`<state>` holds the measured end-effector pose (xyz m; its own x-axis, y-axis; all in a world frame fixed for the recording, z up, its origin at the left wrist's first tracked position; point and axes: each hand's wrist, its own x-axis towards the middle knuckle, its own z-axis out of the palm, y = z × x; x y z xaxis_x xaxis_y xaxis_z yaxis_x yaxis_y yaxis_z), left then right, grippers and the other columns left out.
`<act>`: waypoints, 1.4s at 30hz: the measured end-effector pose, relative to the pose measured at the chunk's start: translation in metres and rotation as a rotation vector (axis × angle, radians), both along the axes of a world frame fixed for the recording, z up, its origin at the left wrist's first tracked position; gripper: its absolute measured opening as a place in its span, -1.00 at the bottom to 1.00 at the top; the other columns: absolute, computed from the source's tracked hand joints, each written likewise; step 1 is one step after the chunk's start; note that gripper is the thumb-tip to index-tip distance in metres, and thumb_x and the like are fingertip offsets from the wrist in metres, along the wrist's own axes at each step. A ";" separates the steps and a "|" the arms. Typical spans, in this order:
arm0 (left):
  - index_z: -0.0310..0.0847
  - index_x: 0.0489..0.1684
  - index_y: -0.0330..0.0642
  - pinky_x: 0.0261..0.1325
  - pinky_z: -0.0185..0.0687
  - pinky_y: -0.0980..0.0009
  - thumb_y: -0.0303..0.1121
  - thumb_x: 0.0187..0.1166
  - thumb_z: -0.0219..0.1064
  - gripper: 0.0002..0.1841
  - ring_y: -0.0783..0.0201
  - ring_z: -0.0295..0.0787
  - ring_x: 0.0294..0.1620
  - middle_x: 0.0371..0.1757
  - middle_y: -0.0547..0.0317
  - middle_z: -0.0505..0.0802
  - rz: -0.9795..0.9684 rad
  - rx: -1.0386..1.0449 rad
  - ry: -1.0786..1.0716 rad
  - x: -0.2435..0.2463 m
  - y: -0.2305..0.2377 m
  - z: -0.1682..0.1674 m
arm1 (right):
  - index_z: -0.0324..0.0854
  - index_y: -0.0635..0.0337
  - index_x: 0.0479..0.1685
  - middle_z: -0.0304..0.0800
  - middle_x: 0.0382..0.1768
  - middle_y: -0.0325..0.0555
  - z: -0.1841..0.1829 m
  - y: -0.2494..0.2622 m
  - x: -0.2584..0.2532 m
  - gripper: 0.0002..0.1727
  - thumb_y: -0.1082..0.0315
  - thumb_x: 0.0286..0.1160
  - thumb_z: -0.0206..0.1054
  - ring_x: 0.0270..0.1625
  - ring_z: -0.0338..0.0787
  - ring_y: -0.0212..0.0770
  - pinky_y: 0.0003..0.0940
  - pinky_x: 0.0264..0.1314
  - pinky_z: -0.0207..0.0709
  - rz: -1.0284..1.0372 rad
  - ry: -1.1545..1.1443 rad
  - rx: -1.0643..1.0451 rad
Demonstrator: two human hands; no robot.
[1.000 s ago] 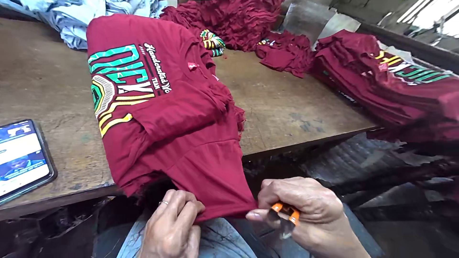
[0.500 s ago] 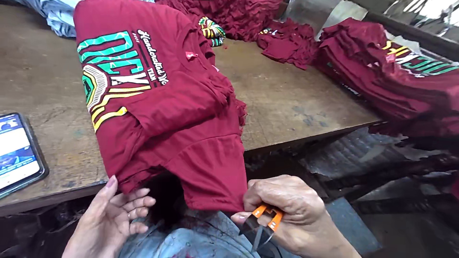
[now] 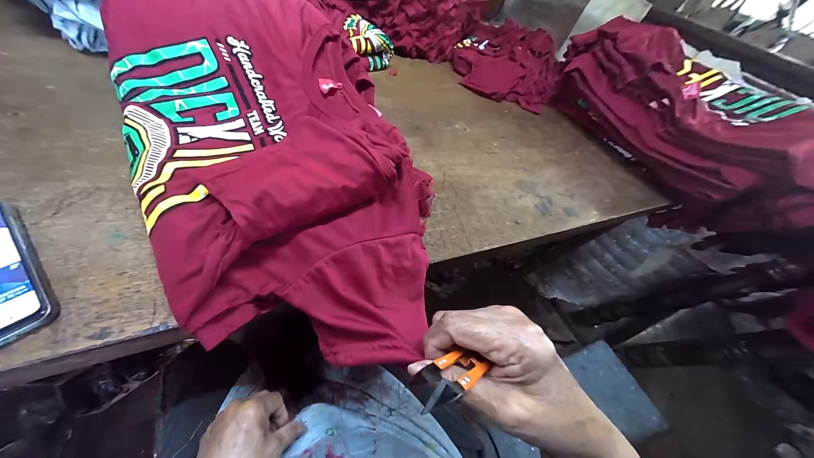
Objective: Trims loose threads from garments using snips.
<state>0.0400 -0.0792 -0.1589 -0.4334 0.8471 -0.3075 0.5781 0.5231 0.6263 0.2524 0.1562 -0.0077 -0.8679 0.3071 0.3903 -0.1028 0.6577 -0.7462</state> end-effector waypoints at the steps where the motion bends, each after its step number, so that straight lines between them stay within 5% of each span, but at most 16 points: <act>1: 0.82 -0.41 -0.08 -0.27 0.76 0.05 0.08 0.19 0.67 -0.60 0.19 0.80 -0.42 -0.44 0.20 0.85 0.081 0.126 -0.090 0.000 0.000 0.008 | 0.74 0.16 -0.43 0.75 -0.49 -0.34 0.001 0.000 -0.001 -0.94 0.44 0.34 0.48 -0.44 0.72 -0.50 -0.61 -0.45 0.64 0.005 -0.008 0.004; 2: 0.83 -0.31 -0.11 -0.36 0.79 0.25 0.02 0.25 0.67 -0.62 0.29 0.80 -0.46 -0.43 0.23 0.86 0.184 0.273 -0.267 -0.002 0.003 0.021 | 0.74 0.16 -0.43 0.75 -0.48 -0.34 0.002 -0.001 -0.002 -0.93 0.43 0.34 0.49 -0.44 0.73 -0.51 -0.61 -0.44 0.65 0.011 -0.015 0.006; 4: 0.81 -0.10 -0.24 -0.45 0.83 0.25 -0.08 0.65 0.34 -0.65 0.20 0.86 -0.42 -0.32 0.05 0.89 0.349 0.502 -0.729 -0.015 0.013 0.053 | 0.75 0.17 -0.43 0.76 -0.48 -0.34 0.002 -0.001 -0.004 -0.92 0.43 0.34 0.50 -0.43 0.73 -0.51 -0.62 -0.43 0.65 0.025 -0.010 0.010; 6: 0.80 -0.09 -0.11 -0.55 0.77 0.28 0.30 0.72 -0.07 -0.32 0.21 0.85 -0.42 -0.28 0.05 0.88 0.474 0.574 -1.022 -0.034 0.027 0.081 | 0.75 0.18 -0.44 0.76 -0.48 -0.34 0.002 -0.002 -0.007 -0.92 0.42 0.35 0.50 -0.43 0.72 -0.51 -0.63 -0.44 0.64 0.033 -0.001 0.014; 7: 0.79 -0.12 -0.05 -0.61 0.74 0.28 0.40 0.67 -0.09 -0.28 0.22 0.85 -0.46 -0.29 0.06 0.88 0.547 0.594 -1.111 -0.042 0.034 0.089 | 0.75 0.17 -0.45 0.76 -0.48 -0.34 0.001 -0.003 -0.008 -0.92 0.43 0.34 0.50 -0.43 0.72 -0.52 -0.63 -0.44 0.64 0.034 0.006 0.017; 10: 0.75 -0.26 -0.11 -0.66 0.65 0.41 -0.09 0.77 0.08 -0.61 0.33 0.73 -0.57 -0.38 0.10 0.83 0.683 0.611 -1.173 -0.047 0.045 0.087 | 0.75 0.17 -0.44 0.77 -0.48 -0.34 0.000 -0.005 -0.007 -0.92 0.42 0.35 0.50 -0.42 0.72 -0.51 -0.62 -0.43 0.64 0.032 0.010 0.021; 14: 0.84 -0.08 -0.35 -0.48 0.77 0.37 -0.44 0.67 0.22 -0.76 0.31 0.76 -0.59 -0.46 0.07 0.87 0.299 0.435 -0.839 -0.019 0.029 0.047 | 0.75 0.15 -0.41 0.76 -0.48 -0.35 -0.001 -0.003 -0.004 -0.94 0.42 0.35 0.48 -0.43 0.72 -0.51 -0.62 -0.44 0.65 -0.016 0.003 -0.001; 17: 0.87 -0.21 -0.20 -0.45 0.79 0.33 -0.25 0.46 0.55 -0.81 0.28 0.83 -0.50 -0.39 0.16 0.91 0.193 0.441 -0.573 0.010 0.024 0.039 | 0.75 0.14 -0.39 0.75 -0.47 -0.36 0.001 -0.002 -0.007 -0.98 0.44 0.33 0.46 -0.45 0.72 -0.50 -0.60 -0.46 0.65 -0.030 -0.003 -0.011; 20: 0.74 0.13 -0.20 -0.19 0.87 0.29 0.03 0.18 0.73 -0.37 0.23 0.84 -0.06 0.04 0.13 0.83 0.109 0.726 -0.326 0.026 0.039 0.069 | 0.75 0.18 -0.37 0.75 -0.46 -0.32 0.010 -0.010 -0.012 -0.98 0.46 0.35 0.47 -0.42 0.72 -0.50 -0.62 -0.42 0.65 -0.012 -0.001 -0.057; 22: 0.70 0.27 -0.11 0.09 0.79 0.20 0.23 0.17 0.65 -0.25 0.23 0.77 0.15 0.22 0.14 0.78 -0.002 0.845 0.004 0.030 0.054 0.094 | 0.80 0.31 -0.20 0.87 -0.33 -0.24 0.016 -0.024 -0.011 -0.88 0.40 0.51 0.49 -0.26 0.80 -0.53 -0.61 -0.16 0.75 -0.025 0.010 -0.125; 24: 0.75 0.17 -0.11 0.11 0.76 0.18 0.08 0.29 0.57 -0.43 0.23 0.75 0.18 0.19 0.11 0.78 -0.077 0.915 0.224 0.032 0.072 0.115 | 0.80 0.33 -0.20 0.88 -0.33 -0.23 0.023 -0.026 -0.015 -0.86 0.39 0.51 0.50 -0.25 0.82 -0.53 -0.60 -0.14 0.76 -0.015 0.031 -0.105; 26: 0.82 -0.11 -0.11 0.01 0.76 0.37 -0.25 0.36 0.43 -0.77 0.33 0.76 0.07 0.01 0.19 0.81 -0.076 0.999 0.321 0.030 0.088 0.125 | 0.75 0.21 -0.36 0.75 -0.48 -0.30 0.031 -0.014 -0.018 -0.92 0.41 0.38 0.51 -0.40 0.74 -0.50 -0.58 -0.37 0.68 0.014 0.045 0.007; 29: 0.83 -0.17 -0.16 0.00 0.74 0.49 -0.42 0.42 0.31 -0.82 0.39 0.78 0.00 -0.05 0.17 0.83 -0.047 1.068 0.358 0.023 0.089 0.138 | 0.76 0.15 -0.32 0.74 -0.46 -0.36 0.040 -0.005 -0.007 -0.95 0.39 0.37 0.50 -0.40 0.70 -0.52 -0.62 -0.35 0.64 -0.045 0.021 0.115; 35: 0.90 -0.20 -0.06 -0.02 0.70 0.42 -0.35 0.50 0.34 -0.83 0.36 0.74 0.00 -0.06 0.23 0.81 -0.073 0.867 0.399 0.010 0.068 0.129 | 0.73 0.23 -0.40 0.67 -0.54 -0.34 0.056 0.012 -0.003 -0.94 0.42 0.24 0.42 -0.46 0.62 -0.56 -0.65 -0.37 0.55 -0.150 0.022 0.305; 39: 0.87 -0.16 -0.15 -0.04 0.84 0.41 -0.39 0.55 0.42 -0.89 0.39 0.88 -0.09 -0.16 0.25 0.93 -0.077 0.906 0.218 0.026 0.065 0.119 | 0.72 0.11 -0.28 0.63 -0.49 -0.38 0.071 0.022 -0.020 -0.87 0.31 0.44 0.30 -0.46 0.56 -0.56 -0.60 -0.45 0.39 -0.279 -0.009 0.629; 42: 0.71 0.07 -0.23 -0.03 0.93 0.33 -0.51 0.50 0.47 -0.77 0.32 0.91 -0.16 -0.13 0.20 0.92 0.027 1.023 -0.061 0.031 0.070 0.129 | 0.74 0.09 -0.25 0.67 -0.52 -0.31 0.071 0.029 -0.056 -0.83 0.23 0.59 0.31 -0.50 0.65 -0.41 -0.43 -0.52 0.43 -0.306 -0.002 0.777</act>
